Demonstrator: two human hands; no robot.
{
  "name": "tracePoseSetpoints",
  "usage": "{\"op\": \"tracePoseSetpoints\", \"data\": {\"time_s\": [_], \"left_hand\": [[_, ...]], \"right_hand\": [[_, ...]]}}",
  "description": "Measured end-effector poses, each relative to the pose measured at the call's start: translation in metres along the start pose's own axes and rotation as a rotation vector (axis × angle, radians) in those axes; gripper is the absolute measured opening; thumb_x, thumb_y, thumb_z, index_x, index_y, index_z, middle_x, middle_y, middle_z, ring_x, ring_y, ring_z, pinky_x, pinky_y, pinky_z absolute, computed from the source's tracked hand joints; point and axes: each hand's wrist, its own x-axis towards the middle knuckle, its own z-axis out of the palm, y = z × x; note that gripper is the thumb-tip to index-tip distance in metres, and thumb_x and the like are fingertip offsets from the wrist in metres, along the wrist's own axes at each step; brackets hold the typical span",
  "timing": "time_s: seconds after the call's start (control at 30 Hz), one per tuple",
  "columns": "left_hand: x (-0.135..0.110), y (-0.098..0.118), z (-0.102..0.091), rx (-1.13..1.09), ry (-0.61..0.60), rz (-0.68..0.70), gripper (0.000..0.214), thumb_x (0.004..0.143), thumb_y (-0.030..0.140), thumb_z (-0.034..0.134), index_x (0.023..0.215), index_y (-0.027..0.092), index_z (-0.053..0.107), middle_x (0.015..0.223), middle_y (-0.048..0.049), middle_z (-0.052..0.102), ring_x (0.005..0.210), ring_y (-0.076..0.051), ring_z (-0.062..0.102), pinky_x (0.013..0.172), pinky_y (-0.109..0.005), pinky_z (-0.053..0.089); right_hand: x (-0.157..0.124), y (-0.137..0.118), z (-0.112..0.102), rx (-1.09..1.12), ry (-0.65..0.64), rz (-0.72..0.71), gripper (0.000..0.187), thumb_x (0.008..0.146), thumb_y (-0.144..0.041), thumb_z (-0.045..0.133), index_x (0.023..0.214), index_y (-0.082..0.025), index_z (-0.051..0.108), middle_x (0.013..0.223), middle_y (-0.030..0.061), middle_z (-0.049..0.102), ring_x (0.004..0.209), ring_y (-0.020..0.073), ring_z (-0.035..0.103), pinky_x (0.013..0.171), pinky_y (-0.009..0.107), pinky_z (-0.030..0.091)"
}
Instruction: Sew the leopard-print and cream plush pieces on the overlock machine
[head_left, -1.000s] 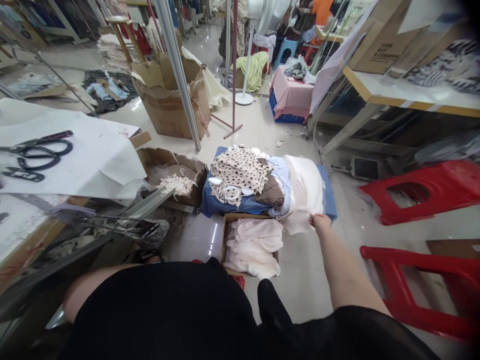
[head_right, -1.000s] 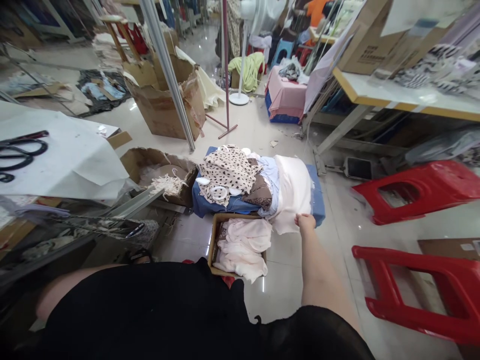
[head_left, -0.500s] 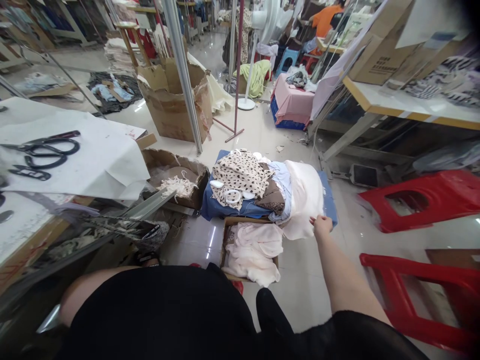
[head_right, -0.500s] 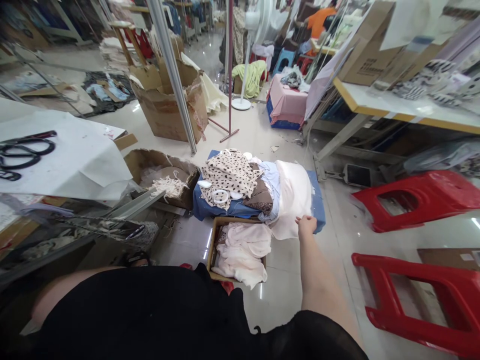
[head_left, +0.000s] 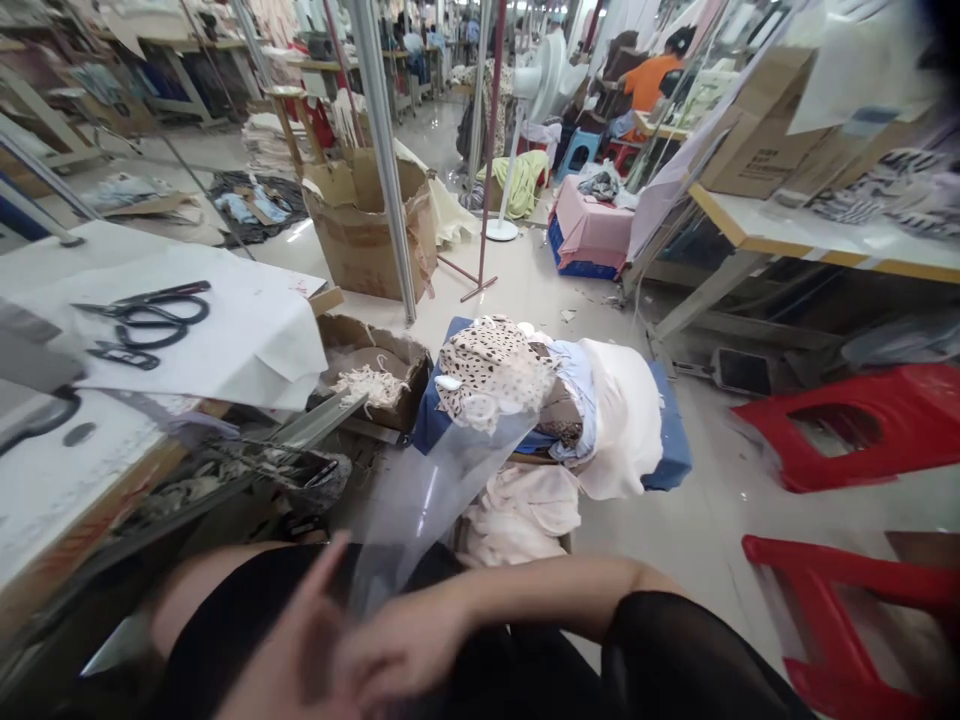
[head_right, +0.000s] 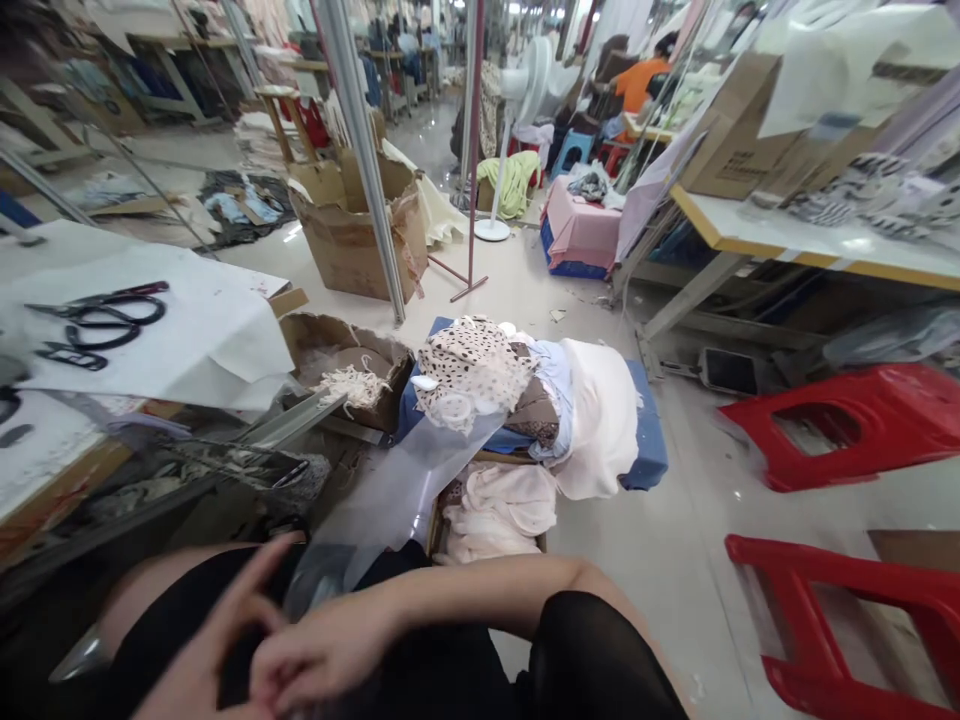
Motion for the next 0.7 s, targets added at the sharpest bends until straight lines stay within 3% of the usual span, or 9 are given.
{"op": "tracePoseSetpoints", "data": {"time_s": [0.07, 0.13, 0.23, 0.33, 0.4, 0.47, 0.57, 0.63, 0.7], "left_hand": [[0.007, 0.008, 0.005, -0.107, -0.275, -0.042, 0.077, 0.046, 0.052, 0.077, 0.113, 0.022, 0.054, 0.091, -0.0072, 0.058, 0.086, -0.027, 0.055, 0.076, -0.035, 0.046], [0.011, 0.008, 0.011, -0.239, -0.485, -0.146, 0.062, 0.054, 0.056, 0.071, 0.101, 0.017, 0.059, 0.082, -0.0063, 0.057, 0.074, -0.021, 0.054, 0.068, -0.030, 0.046], [0.014, -0.004, 0.016, -0.289, -0.389, -0.280, 0.053, 0.062, 0.059, 0.063, 0.085, 0.013, 0.058, 0.063, -0.0005, 0.048, 0.047, -0.009, 0.040, 0.045, -0.020, 0.033], [0.014, -0.012, 0.014, -0.236, -0.145, -0.213, 0.045, 0.073, 0.057, 0.053, 0.071, 0.012, 0.055, 0.061, -0.0010, 0.048, 0.051, -0.010, 0.043, 0.051, -0.021, 0.035], [0.014, -0.008, 0.007, -0.264, -0.092, -0.113, 0.041, 0.075, 0.053, 0.053, 0.070, 0.012, 0.057, 0.068, -0.0038, 0.054, 0.066, -0.014, 0.050, 0.066, -0.023, 0.039], [0.017, -0.002, -0.002, -0.351, -0.058, -0.039, 0.040, 0.073, 0.051, 0.057, 0.078, 0.012, 0.060, 0.078, -0.0062, 0.059, 0.077, -0.018, 0.052, 0.074, -0.026, 0.040], [0.026, -0.005, -0.015, -0.507, 0.044, -0.037, 0.044, 0.071, 0.052, 0.057, 0.088, 0.012, 0.059, 0.084, -0.0080, 0.060, 0.076, -0.019, 0.053, 0.069, -0.026, 0.043], [0.033, -0.021, -0.019, -0.474, 0.160, -0.088, 0.043, 0.074, 0.049, 0.055, 0.096, 0.012, 0.057, 0.089, -0.0089, 0.060, 0.080, -0.020, 0.055, 0.067, -0.027, 0.045], [0.036, -0.047, -0.020, -0.291, 0.343, -0.136, 0.045, 0.075, 0.045, 0.053, 0.107, 0.014, 0.052, 0.100, -0.0104, 0.058, 0.087, -0.022, 0.057, 0.071, -0.030, 0.047]], "right_hand": [[0.015, -0.015, 0.000, 0.000, -0.154, -0.127, 0.017, 0.072, 0.000, 0.057, 0.070, -0.015, 0.050, 0.055, -0.0076, 0.052, 0.049, 0.0042, 0.050, 0.050, 0.014, 0.040], [0.010, -0.026, -0.021, 0.101, 0.041, -0.236, 0.007, 0.081, -0.017, 0.053, 0.078, -0.017, 0.046, 0.058, -0.0065, 0.051, 0.050, 0.0059, 0.050, 0.050, 0.016, 0.041], [-0.005, -0.027, -0.068, 0.229, 0.643, -0.329, 0.022, 0.080, -0.038, 0.055, 0.078, -0.019, 0.044, 0.053, -0.0082, 0.045, 0.047, 0.0070, 0.044, 0.049, 0.018, 0.038], [-0.005, -0.009, -0.088, 0.246, 0.858, -0.346, 0.026, 0.077, -0.044, 0.058, 0.082, -0.021, 0.046, 0.063, -0.0074, 0.046, 0.052, 0.0061, 0.042, 0.052, 0.017, 0.037], [0.006, 0.012, -0.072, 0.225, 0.759, -0.288, 0.041, 0.063, -0.039, 0.072, 0.092, -0.021, 0.050, 0.080, -0.0044, 0.052, 0.060, 0.0068, 0.047, 0.056, 0.018, 0.039], [0.019, 0.035, -0.043, 0.200, 0.473, -0.139, 0.062, 0.045, -0.033, 0.083, 0.099, -0.020, 0.054, 0.088, -0.0016, 0.056, 0.068, 0.0095, 0.052, 0.062, 0.021, 0.042], [0.036, 0.063, -0.010, 0.175, 0.099, 0.190, 0.045, 0.054, -0.042, 0.077, 0.086, -0.014, 0.062, 0.071, -0.0021, 0.058, 0.060, 0.0106, 0.054, 0.058, 0.023, 0.044], [0.044, 0.073, -0.016, 0.124, 0.134, 0.310, 0.031, 0.065, -0.041, 0.070, 0.072, -0.012, 0.062, 0.056, -0.0043, 0.054, 0.047, 0.0076, 0.048, 0.048, 0.021, 0.041], [0.053, 0.073, -0.047, 0.040, 0.268, 0.328, 0.024, 0.072, -0.033, 0.068, 0.067, -0.011, 0.059, 0.053, -0.0054, 0.052, 0.043, 0.0059, 0.046, 0.044, 0.019, 0.040]]}}
